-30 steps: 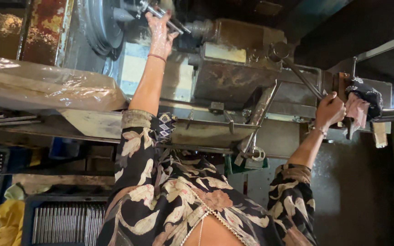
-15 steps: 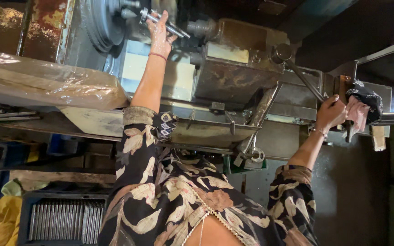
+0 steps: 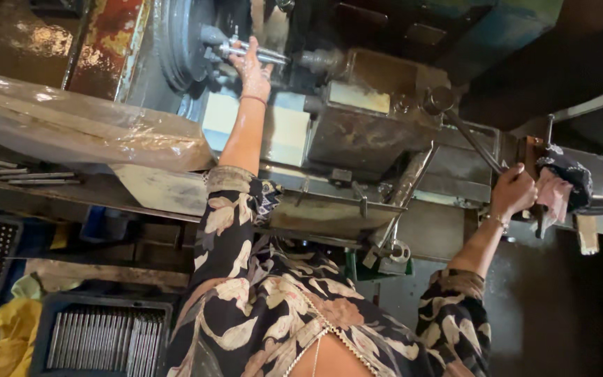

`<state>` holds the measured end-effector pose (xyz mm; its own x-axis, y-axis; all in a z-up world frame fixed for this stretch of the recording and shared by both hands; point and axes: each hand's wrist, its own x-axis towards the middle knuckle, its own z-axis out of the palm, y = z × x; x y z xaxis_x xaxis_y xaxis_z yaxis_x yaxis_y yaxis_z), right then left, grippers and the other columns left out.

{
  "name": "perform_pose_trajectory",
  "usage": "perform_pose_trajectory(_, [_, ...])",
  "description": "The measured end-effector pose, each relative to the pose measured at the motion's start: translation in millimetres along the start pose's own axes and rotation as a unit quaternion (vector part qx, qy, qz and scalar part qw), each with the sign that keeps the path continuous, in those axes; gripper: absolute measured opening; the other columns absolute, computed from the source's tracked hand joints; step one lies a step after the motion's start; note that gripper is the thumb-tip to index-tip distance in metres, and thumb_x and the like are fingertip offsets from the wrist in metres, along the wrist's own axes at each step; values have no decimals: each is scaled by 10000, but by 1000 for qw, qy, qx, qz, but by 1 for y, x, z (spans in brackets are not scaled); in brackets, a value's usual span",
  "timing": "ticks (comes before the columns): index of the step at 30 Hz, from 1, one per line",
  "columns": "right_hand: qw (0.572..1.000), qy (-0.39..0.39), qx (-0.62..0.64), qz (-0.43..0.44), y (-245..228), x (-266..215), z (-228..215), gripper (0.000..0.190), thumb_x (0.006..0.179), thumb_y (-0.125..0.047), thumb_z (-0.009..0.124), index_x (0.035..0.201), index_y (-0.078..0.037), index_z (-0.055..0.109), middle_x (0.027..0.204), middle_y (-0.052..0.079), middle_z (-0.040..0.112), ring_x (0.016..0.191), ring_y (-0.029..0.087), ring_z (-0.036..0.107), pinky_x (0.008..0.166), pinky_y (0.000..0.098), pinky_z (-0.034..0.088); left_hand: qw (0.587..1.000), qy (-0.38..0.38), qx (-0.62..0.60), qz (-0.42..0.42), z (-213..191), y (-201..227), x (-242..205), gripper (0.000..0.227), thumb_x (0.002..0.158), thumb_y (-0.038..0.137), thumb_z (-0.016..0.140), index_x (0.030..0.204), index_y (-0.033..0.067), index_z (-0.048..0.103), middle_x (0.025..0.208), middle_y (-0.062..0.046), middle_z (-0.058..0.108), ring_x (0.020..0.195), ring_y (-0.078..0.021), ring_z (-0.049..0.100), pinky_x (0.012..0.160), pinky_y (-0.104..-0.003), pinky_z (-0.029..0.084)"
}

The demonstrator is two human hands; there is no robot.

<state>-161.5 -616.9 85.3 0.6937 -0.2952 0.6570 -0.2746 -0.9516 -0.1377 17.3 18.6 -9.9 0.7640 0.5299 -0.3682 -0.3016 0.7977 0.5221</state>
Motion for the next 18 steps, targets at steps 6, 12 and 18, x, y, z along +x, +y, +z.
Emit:
perform_pose_trajectory(6, [995, -95, 28, 4, 9, -20, -7, 532, 1144, -419, 528, 864, -21, 744, 771, 276, 666, 704, 509, 644, 648, 599, 495, 1000, -12, -28, -2, 4, 4, -5, 596, 846, 153, 792, 1293, 300, 428, 1298, -11, 509, 1160, -278, 534, 890, -651, 451])
perform_pose_trajectory(12, [985, -148, 82, 29, 20, -35, -12, 557, 1154, -440, 496, 910, 7, 722, 799, 289, 664, 732, 506, 646, 665, 601, 485, 998, -36, -45, -8, 4, 4, -9, 600, 849, 146, 791, 1296, 301, 424, 1314, -32, 504, 1170, -289, 529, 931, -650, 465])
perform_pose_trajectory(18, [974, -183, 126, 53, 19, -41, -29, 571, 1207, -396, 460, 891, 9, 708, 762, 234, 666, 716, 446, 657, 702, 570, 497, 998, -33, -56, -6, -5, 4, -5, 581, 862, 153, 790, 1291, 276, 418, 1308, -47, 495, 1168, -306, 529, 939, -658, 463])
